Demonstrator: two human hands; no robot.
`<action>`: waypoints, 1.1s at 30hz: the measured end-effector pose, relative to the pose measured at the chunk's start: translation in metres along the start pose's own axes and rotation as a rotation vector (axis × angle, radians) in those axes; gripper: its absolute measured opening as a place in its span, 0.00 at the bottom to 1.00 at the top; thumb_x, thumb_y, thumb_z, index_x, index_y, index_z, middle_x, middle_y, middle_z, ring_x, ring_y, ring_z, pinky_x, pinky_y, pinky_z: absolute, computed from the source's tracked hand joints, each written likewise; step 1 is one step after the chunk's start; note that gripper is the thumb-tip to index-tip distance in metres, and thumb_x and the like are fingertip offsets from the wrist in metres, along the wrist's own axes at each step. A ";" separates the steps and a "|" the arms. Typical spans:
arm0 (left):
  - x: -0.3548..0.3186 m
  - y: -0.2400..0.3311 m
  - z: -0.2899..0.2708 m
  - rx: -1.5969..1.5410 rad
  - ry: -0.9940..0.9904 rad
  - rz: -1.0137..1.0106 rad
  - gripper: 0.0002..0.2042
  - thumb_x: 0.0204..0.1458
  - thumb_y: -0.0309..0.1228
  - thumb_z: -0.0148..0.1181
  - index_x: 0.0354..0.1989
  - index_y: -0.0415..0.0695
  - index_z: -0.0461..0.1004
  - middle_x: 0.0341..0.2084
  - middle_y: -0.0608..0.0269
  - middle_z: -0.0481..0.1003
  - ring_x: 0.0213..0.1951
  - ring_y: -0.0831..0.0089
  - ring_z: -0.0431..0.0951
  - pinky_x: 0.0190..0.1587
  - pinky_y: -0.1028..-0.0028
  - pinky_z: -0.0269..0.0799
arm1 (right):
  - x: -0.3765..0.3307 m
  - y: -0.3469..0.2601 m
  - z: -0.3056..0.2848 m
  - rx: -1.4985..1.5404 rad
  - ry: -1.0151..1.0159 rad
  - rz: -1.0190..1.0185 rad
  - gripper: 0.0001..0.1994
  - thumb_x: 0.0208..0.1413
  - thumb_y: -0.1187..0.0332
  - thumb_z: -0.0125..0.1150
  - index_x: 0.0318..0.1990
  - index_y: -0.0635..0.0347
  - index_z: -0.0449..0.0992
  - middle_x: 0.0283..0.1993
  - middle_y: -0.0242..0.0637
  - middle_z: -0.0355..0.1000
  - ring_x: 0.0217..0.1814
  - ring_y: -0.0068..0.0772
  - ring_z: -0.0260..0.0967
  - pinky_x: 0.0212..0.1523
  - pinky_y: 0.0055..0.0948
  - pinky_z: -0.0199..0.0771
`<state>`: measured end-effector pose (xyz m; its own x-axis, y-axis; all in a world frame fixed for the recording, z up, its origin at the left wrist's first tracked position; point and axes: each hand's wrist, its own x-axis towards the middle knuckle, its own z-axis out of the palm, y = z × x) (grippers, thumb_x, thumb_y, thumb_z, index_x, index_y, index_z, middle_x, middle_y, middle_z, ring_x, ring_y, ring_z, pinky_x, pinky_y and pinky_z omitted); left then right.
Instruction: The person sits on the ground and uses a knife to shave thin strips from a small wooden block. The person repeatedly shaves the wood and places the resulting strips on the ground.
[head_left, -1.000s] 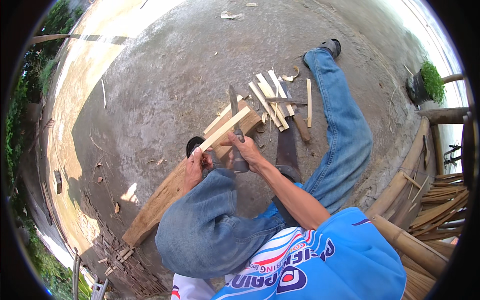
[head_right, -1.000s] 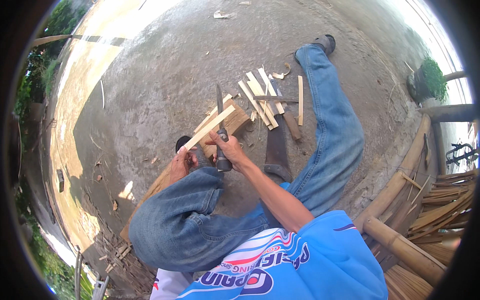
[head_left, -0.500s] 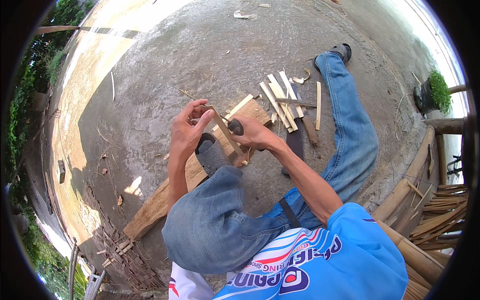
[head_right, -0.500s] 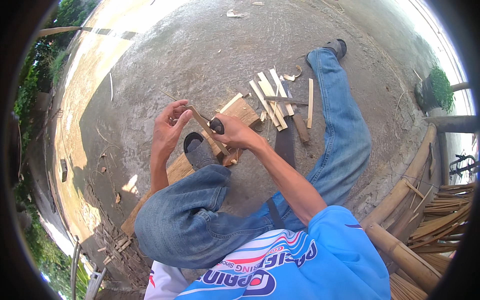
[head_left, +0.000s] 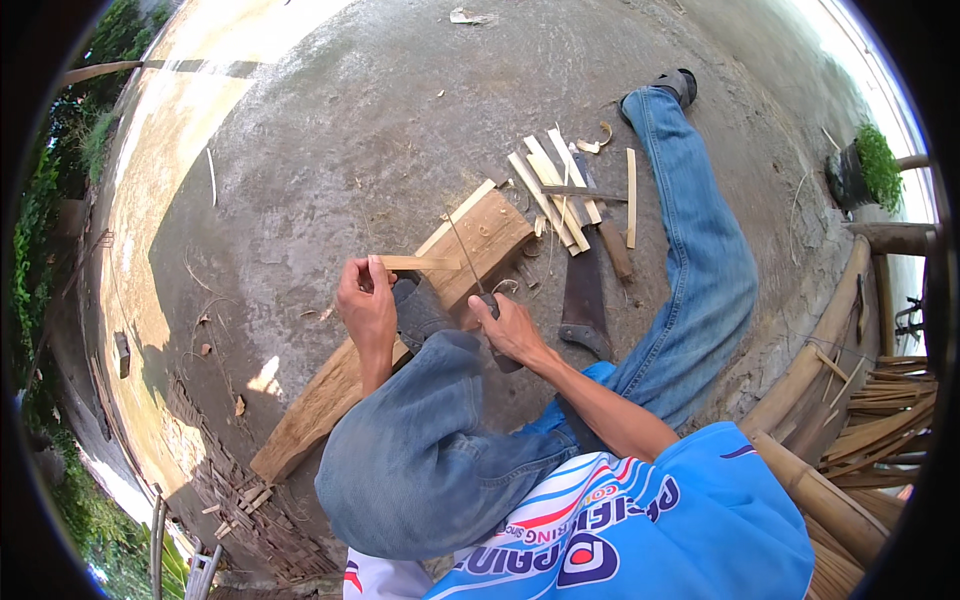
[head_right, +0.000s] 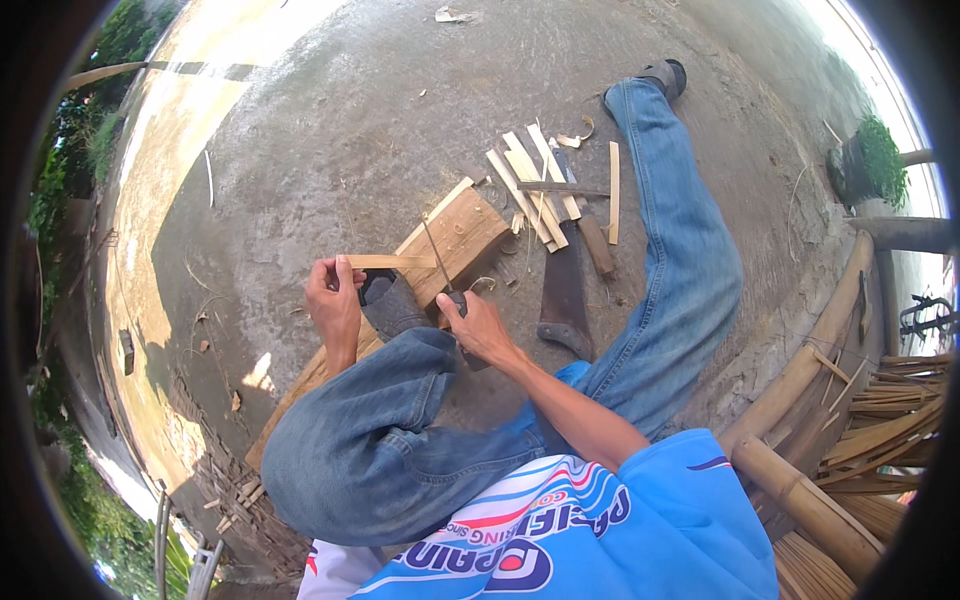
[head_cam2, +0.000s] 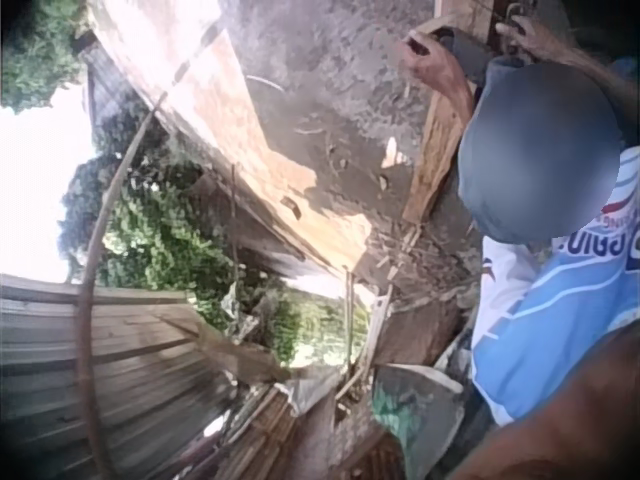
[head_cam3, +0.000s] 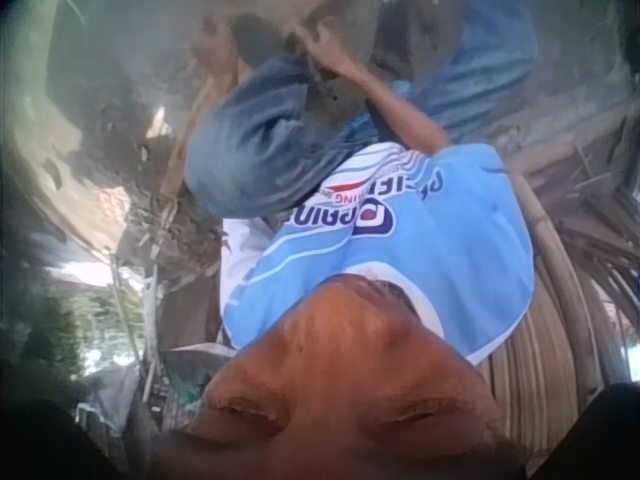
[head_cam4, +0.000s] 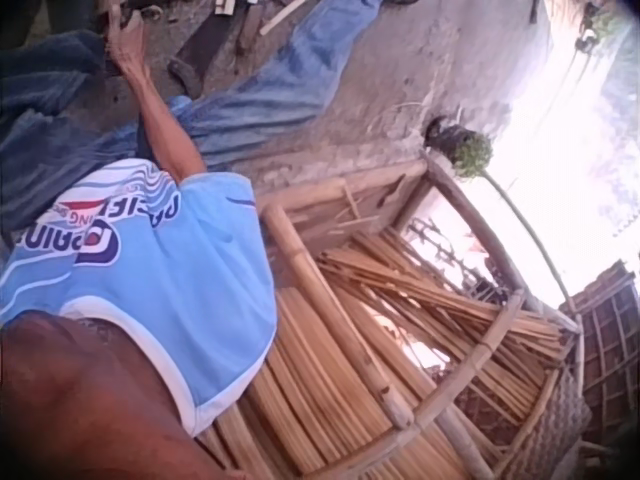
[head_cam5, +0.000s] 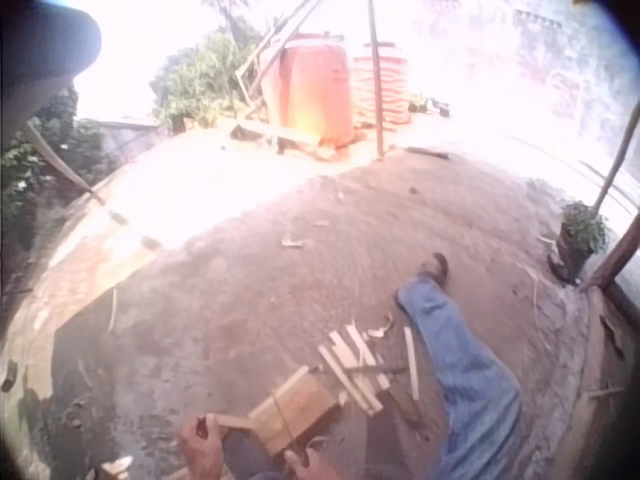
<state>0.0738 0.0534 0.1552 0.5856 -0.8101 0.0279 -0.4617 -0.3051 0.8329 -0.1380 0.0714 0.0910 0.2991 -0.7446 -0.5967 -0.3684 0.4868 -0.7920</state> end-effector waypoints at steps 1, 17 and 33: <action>-0.001 0.000 -0.001 0.017 0.011 0.029 0.12 0.66 0.33 0.58 0.33 0.37 0.75 0.23 0.63 0.79 0.26 0.78 0.77 0.33 0.75 0.73 | -0.002 0.007 0.002 -0.036 0.017 -0.039 0.30 0.67 0.42 0.53 0.37 0.68 0.73 0.23 0.47 0.75 0.24 0.38 0.76 0.29 0.42 0.74; -0.025 -0.004 -0.008 0.186 -0.189 -0.021 0.28 0.72 0.47 0.34 0.31 0.37 0.74 0.20 0.52 0.73 0.26 0.53 0.74 0.35 0.57 0.66 | -0.008 -0.048 0.031 -0.015 -0.158 -0.402 0.24 0.68 0.49 0.56 0.40 0.68 0.75 0.23 0.44 0.74 0.25 0.36 0.76 0.31 0.38 0.73; -0.025 -0.008 0.000 0.229 -0.170 0.043 0.30 0.71 0.50 0.33 0.27 0.39 0.72 0.15 0.61 0.66 0.21 0.67 0.68 0.29 0.66 0.62 | -0.006 -0.004 0.012 0.043 -0.046 -0.210 0.28 0.66 0.44 0.56 0.34 0.67 0.75 0.20 0.43 0.71 0.18 0.32 0.74 0.20 0.35 0.72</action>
<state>0.0627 0.0762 0.1477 0.4515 -0.8909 -0.0487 -0.6331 -0.3583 0.6861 -0.1276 0.0791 0.0959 0.4060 -0.8105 -0.4222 -0.2562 0.3425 -0.9039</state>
